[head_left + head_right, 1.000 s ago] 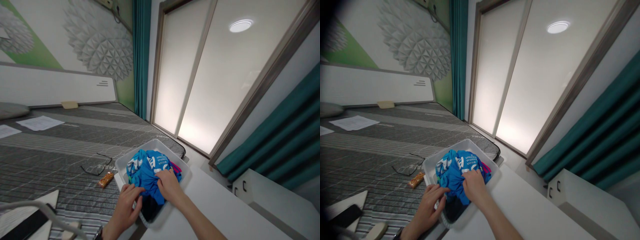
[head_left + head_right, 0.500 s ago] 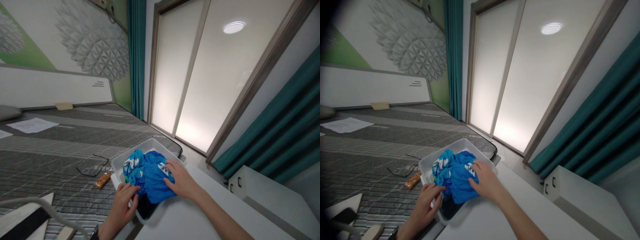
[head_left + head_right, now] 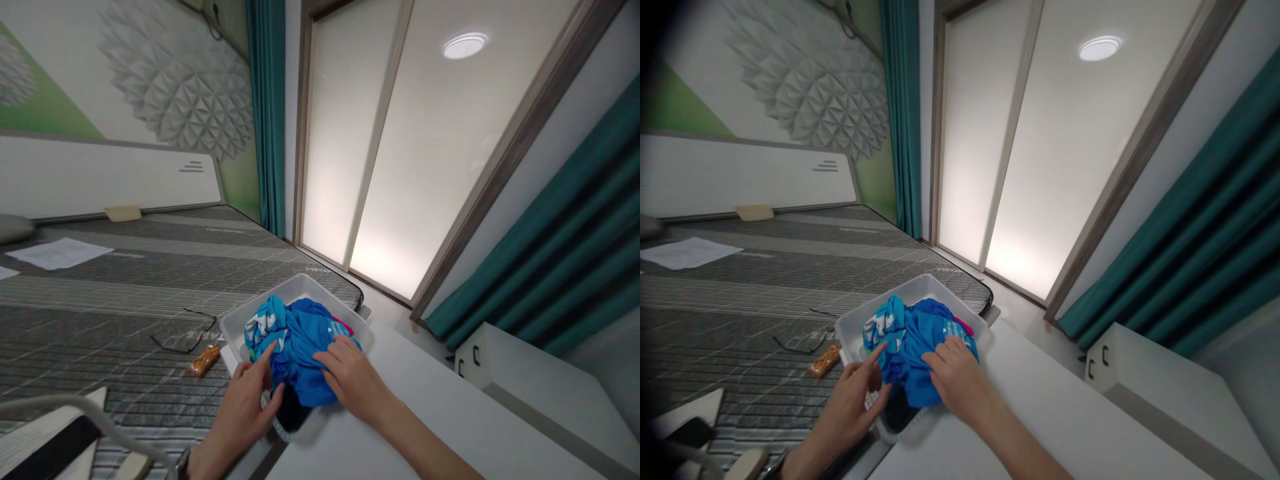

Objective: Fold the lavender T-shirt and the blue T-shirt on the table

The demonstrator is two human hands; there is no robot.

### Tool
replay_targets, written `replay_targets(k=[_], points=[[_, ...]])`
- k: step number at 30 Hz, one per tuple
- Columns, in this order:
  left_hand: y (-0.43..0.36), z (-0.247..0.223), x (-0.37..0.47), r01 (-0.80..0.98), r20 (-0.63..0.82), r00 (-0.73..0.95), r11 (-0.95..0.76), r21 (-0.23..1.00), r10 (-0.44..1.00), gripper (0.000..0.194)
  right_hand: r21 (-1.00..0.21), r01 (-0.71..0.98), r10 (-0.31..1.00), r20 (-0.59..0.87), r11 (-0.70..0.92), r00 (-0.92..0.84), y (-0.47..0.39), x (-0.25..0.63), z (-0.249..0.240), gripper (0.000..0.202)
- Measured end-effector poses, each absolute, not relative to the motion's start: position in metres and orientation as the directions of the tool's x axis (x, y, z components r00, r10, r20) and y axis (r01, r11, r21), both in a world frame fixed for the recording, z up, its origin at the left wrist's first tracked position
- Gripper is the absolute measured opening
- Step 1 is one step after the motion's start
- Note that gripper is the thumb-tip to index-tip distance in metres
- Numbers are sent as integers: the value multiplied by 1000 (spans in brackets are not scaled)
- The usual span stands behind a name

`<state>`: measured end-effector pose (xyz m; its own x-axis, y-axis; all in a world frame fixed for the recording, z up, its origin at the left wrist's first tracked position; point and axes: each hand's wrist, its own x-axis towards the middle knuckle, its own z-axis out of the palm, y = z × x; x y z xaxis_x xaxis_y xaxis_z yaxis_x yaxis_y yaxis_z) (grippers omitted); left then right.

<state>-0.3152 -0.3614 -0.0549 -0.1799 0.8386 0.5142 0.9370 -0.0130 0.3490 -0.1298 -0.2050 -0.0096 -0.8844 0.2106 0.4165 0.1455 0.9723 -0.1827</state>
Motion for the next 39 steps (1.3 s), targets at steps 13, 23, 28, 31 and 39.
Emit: replay_targets(k=[13,23,28,31,39], points=[[-286,9,-305,750,374,-50,-212,627,926,20,-446,176,428,562,877,-708,-199,-96,35,34],[-286,29,-282,460,189,-106,-121,879,976,38,-797,176,497,172,577,-850,-201,-99,11,69],[-305,31,-288,601,205,32,-183,778,978,60,-850,107,642,301,516,-705,-193,-89,19,47],[-321,27,-265,647,192,139,-236,725,972,99,-919,122,768,234,374,-597,-191,-83,21,44],[-316,-35,-165,459,56,75,-84,884,996,95,-977,148,856,55,152,-514,-202,-42,-31,36]])
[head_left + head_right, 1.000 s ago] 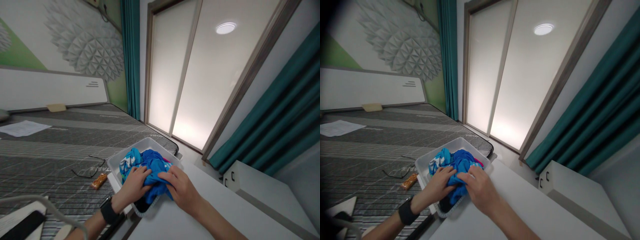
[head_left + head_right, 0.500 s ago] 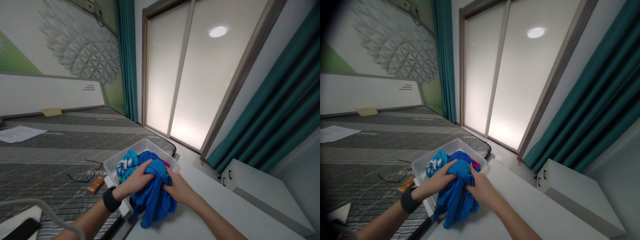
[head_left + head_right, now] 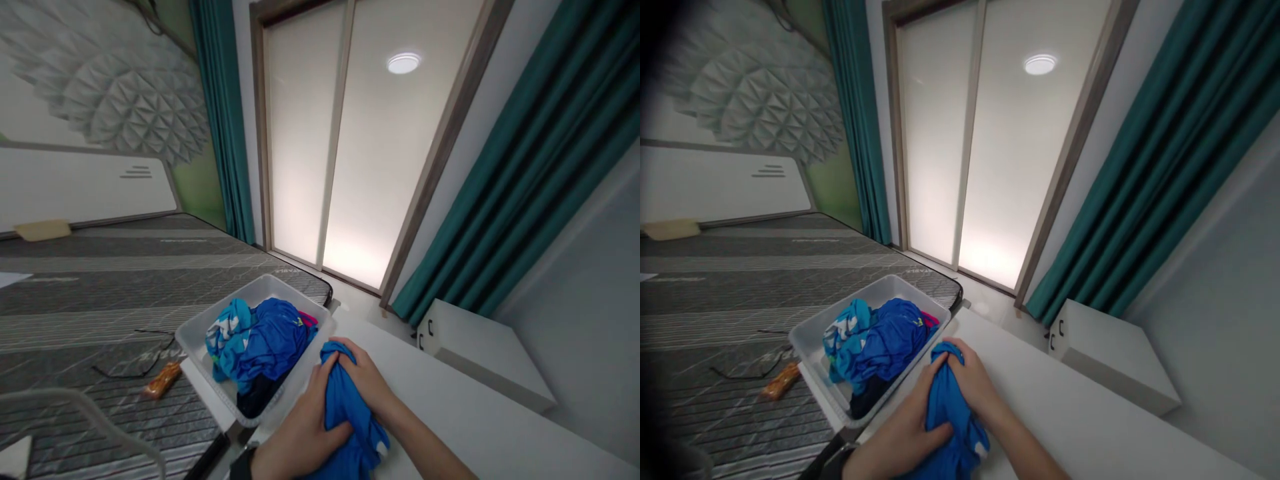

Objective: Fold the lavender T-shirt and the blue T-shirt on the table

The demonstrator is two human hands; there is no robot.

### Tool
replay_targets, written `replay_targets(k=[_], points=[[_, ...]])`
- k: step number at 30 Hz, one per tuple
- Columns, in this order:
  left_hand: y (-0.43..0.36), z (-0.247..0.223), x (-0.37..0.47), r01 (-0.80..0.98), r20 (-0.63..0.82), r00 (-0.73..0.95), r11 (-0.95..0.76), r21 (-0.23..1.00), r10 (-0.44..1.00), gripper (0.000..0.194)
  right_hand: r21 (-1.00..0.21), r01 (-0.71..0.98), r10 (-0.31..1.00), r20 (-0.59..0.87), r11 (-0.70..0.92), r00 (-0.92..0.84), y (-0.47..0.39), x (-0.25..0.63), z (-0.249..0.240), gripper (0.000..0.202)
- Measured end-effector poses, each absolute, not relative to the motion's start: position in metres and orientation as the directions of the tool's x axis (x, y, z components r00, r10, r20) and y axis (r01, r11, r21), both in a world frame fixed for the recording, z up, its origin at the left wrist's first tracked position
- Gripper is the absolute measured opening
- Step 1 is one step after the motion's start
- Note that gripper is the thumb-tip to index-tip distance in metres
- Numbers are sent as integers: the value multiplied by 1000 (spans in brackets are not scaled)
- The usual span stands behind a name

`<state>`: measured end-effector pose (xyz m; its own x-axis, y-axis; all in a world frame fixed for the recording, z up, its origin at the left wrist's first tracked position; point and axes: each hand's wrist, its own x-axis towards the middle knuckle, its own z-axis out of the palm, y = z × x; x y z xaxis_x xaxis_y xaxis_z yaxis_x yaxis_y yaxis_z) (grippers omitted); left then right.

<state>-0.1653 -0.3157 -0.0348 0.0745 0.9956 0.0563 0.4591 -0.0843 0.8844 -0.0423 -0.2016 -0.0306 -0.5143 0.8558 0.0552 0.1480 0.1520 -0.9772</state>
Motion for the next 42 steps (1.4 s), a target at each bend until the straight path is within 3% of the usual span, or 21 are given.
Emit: replay_targets(k=[6,11,15,19,26,36,39,42], points=[[-287,-61,-132,331,69,244,-150,932,967,74,-964,230,949,60,136,-310,-211,35,-93,38],[-257,-67,-92,259,115,329,-206,944,937,62,-911,324,965,214,254,-154,-242,101,-123,48],[-242,-65,-58,211,132,469,-256,944,874,54,-881,396,966,228,258,-123,-267,141,-123,52],[-244,-68,-42,215,128,445,-245,945,886,43,-856,456,970,200,242,-139,-276,172,-109,47],[-251,-70,-54,211,136,483,-265,941,865,29,-763,619,969,247,185,15,-265,211,-98,41],[-245,-77,-61,272,382,279,-454,848,881,26,-674,729,938,316,118,140,-287,213,-96,39],[-239,-80,-63,300,401,159,-431,851,902,30,-722,680,928,330,128,176,-289,211,-93,45],[-237,-76,-64,292,374,53,-372,881,926,34,-853,500,926,298,150,231,-289,214,-87,54]])
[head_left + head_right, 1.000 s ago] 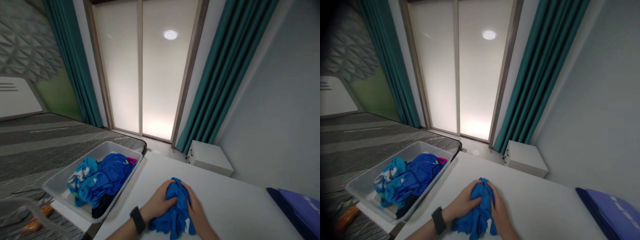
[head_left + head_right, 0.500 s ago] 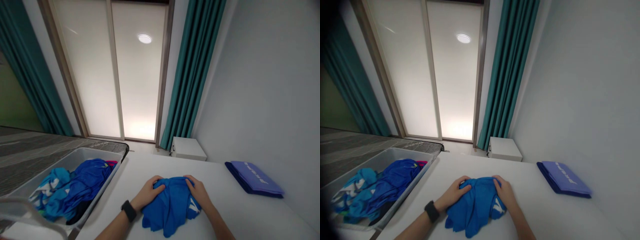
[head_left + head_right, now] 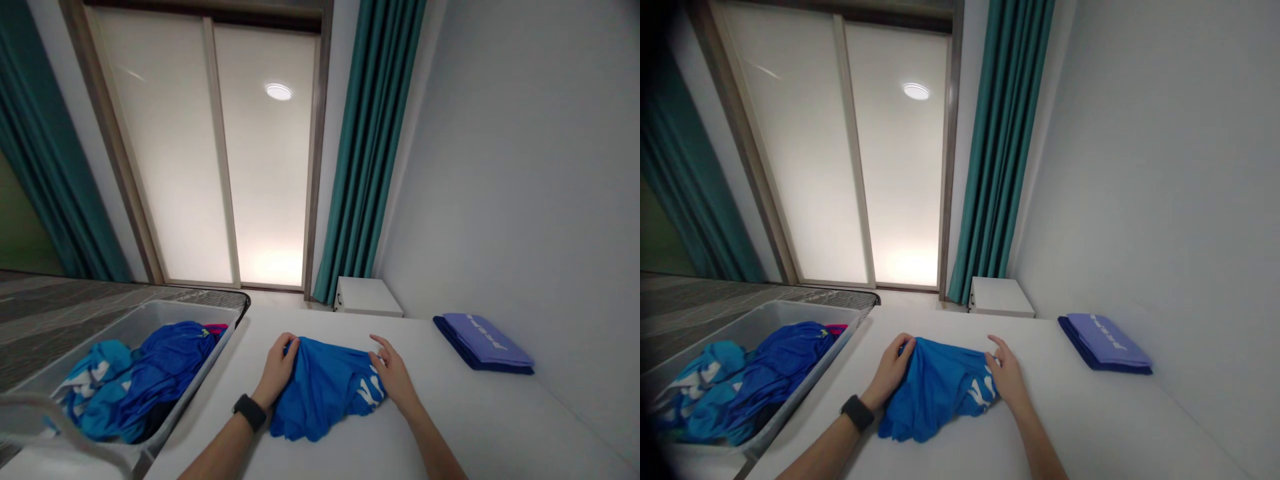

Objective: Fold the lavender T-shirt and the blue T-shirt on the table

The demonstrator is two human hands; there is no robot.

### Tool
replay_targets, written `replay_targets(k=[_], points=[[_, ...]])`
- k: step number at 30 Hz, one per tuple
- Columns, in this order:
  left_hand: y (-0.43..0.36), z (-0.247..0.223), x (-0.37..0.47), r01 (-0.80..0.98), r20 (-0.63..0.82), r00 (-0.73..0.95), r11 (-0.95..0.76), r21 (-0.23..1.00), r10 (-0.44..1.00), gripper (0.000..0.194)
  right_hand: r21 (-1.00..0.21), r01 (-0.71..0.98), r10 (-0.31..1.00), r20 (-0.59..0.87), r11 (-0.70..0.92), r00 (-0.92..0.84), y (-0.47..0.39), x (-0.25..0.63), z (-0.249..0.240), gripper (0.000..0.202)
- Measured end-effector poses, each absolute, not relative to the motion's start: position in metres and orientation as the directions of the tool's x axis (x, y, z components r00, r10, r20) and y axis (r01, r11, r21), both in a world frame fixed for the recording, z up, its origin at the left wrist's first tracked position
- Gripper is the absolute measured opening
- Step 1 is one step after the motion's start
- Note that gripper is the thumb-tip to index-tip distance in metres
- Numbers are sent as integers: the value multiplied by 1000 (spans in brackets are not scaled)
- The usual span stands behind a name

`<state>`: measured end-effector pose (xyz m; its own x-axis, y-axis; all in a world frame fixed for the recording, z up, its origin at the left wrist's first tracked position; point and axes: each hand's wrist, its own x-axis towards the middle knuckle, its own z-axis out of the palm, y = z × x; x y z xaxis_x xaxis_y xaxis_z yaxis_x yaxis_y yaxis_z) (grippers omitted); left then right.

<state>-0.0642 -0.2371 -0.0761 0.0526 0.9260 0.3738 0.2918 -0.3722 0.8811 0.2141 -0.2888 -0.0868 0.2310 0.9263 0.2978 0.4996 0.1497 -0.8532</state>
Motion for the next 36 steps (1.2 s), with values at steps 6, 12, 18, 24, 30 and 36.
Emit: replay_targets(k=[6,12,18,24,30,36], points=[[-242,-60,-64,196,343,-124,-316,928,931,41,-841,520,857,373,150,356,-287,227,-83,61],[-243,-57,-66,185,313,-123,-288,940,942,42,-651,758,808,434,-24,398,-288,234,-86,51],[-237,-72,-65,107,236,-170,-221,970,957,46,-383,898,702,700,216,130,-291,221,-80,37],[-233,-78,-67,88,248,-324,-232,969,913,45,-263,842,723,662,472,-198,-309,166,-75,28],[-232,-72,-68,-123,180,-303,-226,966,936,35,-237,864,819,498,445,-285,-318,133,-82,50],[-228,-66,-80,267,418,-447,-328,906,791,25,-186,941,814,565,281,-132,-299,160,-94,63]])
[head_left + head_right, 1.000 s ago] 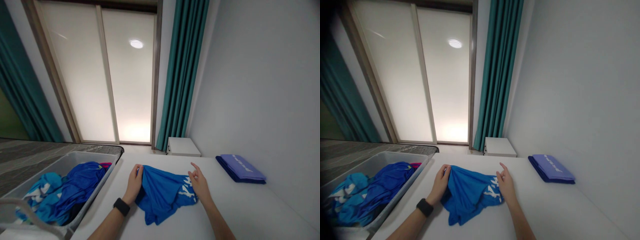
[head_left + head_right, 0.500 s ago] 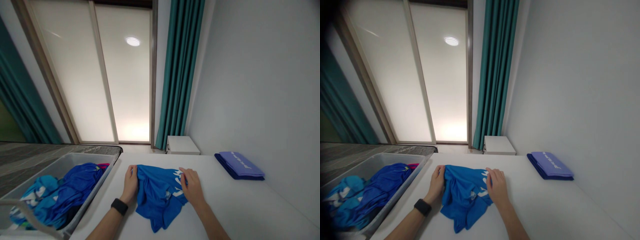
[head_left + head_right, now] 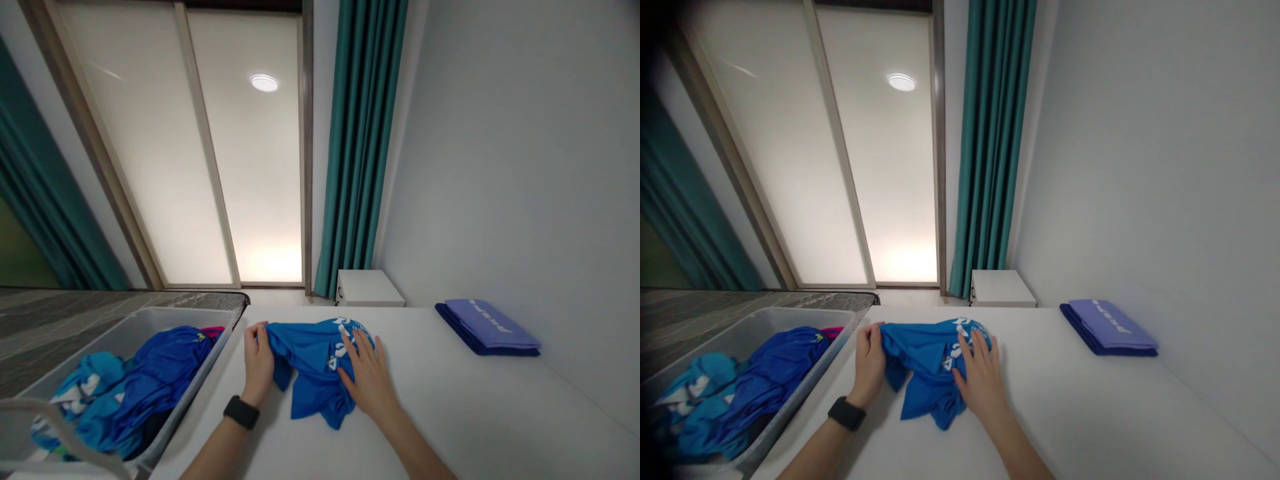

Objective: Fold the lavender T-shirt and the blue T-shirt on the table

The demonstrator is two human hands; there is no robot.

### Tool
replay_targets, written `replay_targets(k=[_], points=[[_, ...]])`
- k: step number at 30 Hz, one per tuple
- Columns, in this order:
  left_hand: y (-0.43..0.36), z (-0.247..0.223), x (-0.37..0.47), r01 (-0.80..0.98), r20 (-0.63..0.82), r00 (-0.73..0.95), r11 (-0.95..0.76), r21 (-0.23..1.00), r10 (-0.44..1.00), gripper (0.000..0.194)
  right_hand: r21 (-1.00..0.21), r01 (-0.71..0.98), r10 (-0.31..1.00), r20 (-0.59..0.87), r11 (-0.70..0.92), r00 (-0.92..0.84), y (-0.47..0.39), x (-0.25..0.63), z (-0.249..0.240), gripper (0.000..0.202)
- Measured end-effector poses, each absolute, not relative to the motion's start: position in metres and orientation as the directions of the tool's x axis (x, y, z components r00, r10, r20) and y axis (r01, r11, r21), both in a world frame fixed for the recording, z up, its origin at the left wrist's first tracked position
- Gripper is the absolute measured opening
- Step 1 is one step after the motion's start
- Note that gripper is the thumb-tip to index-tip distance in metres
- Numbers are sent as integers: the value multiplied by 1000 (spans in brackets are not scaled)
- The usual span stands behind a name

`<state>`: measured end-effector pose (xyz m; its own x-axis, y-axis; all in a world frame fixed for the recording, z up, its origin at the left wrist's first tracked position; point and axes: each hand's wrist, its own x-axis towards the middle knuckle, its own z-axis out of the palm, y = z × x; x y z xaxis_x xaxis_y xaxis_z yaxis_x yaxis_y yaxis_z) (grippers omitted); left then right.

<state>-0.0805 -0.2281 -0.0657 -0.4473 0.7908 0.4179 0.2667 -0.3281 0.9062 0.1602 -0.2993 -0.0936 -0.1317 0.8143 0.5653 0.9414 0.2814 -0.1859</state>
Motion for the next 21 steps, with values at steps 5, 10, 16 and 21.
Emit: replay_targets(k=[5,10,16,21], points=[[-246,-56,-77,577,695,71,-598,557,716,14,-274,932,790,612,238,-22,-291,192,-91,37],[-267,-57,-56,553,356,644,-734,395,677,21,-370,813,818,536,450,-208,-306,170,-77,25],[-245,-81,-62,600,337,509,-607,522,792,13,-368,734,812,386,570,-437,-321,132,-73,16],[-229,-77,-73,375,373,45,-361,853,927,21,-271,875,880,378,401,-287,-308,159,-77,21]])
